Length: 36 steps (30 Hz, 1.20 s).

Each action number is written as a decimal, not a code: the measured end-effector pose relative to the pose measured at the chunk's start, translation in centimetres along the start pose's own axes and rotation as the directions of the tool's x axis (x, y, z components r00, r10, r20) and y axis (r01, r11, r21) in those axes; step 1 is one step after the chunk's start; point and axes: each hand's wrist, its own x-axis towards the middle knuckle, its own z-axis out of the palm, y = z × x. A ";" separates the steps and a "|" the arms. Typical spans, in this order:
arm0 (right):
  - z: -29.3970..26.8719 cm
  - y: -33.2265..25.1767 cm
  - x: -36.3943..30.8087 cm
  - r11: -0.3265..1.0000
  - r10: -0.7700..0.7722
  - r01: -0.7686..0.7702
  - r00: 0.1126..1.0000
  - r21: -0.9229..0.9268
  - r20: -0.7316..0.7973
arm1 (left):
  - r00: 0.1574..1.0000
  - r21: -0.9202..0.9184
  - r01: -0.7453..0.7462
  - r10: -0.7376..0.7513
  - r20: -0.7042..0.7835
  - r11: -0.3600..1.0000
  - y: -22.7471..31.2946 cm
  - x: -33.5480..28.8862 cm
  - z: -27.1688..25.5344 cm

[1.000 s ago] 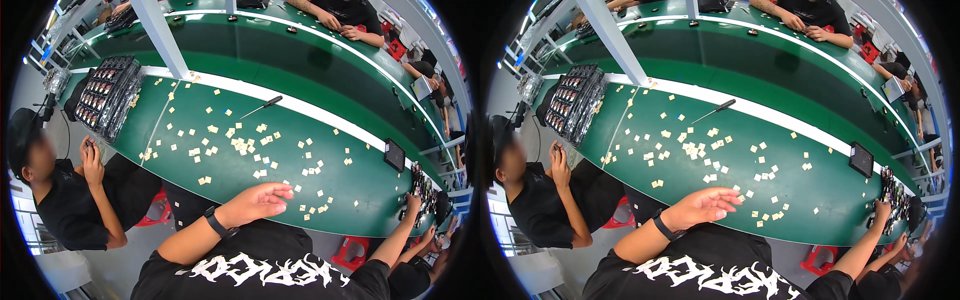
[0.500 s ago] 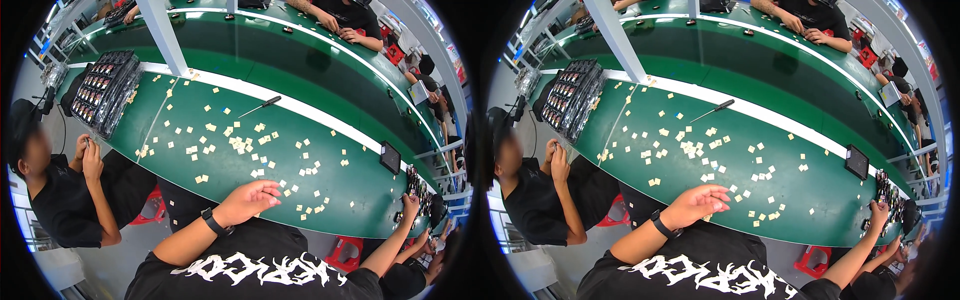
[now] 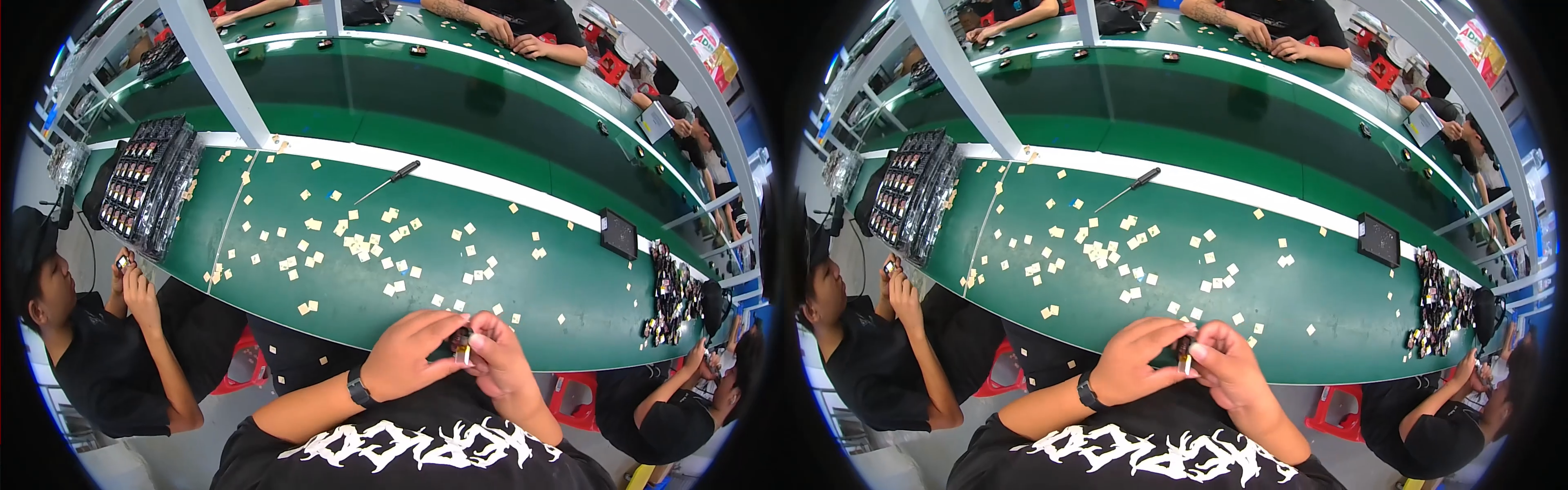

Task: Assembling and inspecting electronic components for smartwatches at a factory workstation.

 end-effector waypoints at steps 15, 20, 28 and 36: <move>0.4 2.5 -2.3 0.799 0.084 -0.048 0.996 -0.600 0.032 | 0.790 -0.760 0.466 -0.599 0.127 0.454 -2.6 -2.0 -1.9; 2.5 1.9 -0.6 0.308 -0.374 0.227 0.922 -0.924 0.102 | 0.800 -0.770 0.468 -0.579 0.159 0.435 -3.0 -1.7 -1.8; 3.9 0.5 1.2 -0.249 -0.444 0.210 0.843 -0.946 0.304 | 0.824 -0.615 0.499 -0.554 0.118 0.610 -3.1 -2.4 -1.4; 3.8 0.8 1.6 -0.386 -0.425 0.229 0.816 -0.893 0.393 | 0.869 -0.454 0.473 -0.485 0.097 0.756 -2.8 -2.2 -1.4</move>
